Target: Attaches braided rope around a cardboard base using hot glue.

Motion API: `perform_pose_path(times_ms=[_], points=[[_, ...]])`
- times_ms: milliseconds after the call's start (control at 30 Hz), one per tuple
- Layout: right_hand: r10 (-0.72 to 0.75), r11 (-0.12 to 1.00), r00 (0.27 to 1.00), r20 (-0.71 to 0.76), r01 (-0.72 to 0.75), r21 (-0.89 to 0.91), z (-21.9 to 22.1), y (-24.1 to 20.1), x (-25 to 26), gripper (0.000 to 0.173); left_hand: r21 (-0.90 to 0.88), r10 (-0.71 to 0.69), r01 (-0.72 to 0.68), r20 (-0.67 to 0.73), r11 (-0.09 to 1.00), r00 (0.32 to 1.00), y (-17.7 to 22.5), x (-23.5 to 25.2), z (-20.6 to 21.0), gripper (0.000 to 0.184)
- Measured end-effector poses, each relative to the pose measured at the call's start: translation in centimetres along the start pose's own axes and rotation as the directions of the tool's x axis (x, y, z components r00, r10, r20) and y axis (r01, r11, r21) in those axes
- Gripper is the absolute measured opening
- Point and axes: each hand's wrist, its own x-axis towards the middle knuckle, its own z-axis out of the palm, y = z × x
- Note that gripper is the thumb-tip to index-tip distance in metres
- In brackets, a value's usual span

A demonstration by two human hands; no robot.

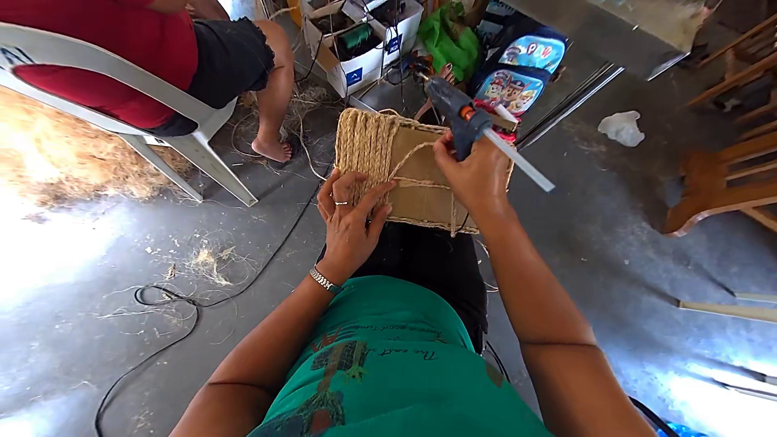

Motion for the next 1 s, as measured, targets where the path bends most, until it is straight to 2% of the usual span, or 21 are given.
perform_pose_path(times_ms=[200,467,600,700,833,1000], points=[[-0.020,1.000,0.994,0.105,0.021,-0.007,1.2,-1.5,4.0,0.031,0.001,0.010,-0.010,-0.001,1.000,1.000,0.0,0.0,0.0,0.034],[-0.124,0.990,0.986,0.110,0.115,0.086,3.1,-0.3,5.3,0.031,0.015,0.029,-0.029,-0.006,0.999,1.000,-0.3,0.4,-0.1,0.033],[-0.085,0.987,0.984,0.160,0.061,0.146,3.1,0.2,6.2,0.028,0.038,0.025,-0.025,0.004,0.999,1.000,-0.2,0.6,-0.3,0.033],[-0.090,0.987,0.973,0.212,0.059,0.151,2.7,-0.1,6.9,0.029,0.075,0.015,-0.017,0.025,0.997,1.000,-0.1,0.9,-0.6,0.039],[-0.044,0.989,0.964,0.263,0.004,0.150,2.2,-0.6,7.4,0.033,0.165,0.016,-0.035,0.112,0.986,0.994,-0.1,1.9,-2.0,0.055],[0.019,0.991,0.940,0.340,-0.063,0.119,1.8,-1.5,7.9,0.037,0.266,0.020,-0.077,0.210,0.961,0.978,-0.4,3.1,-3.2,0.059]])
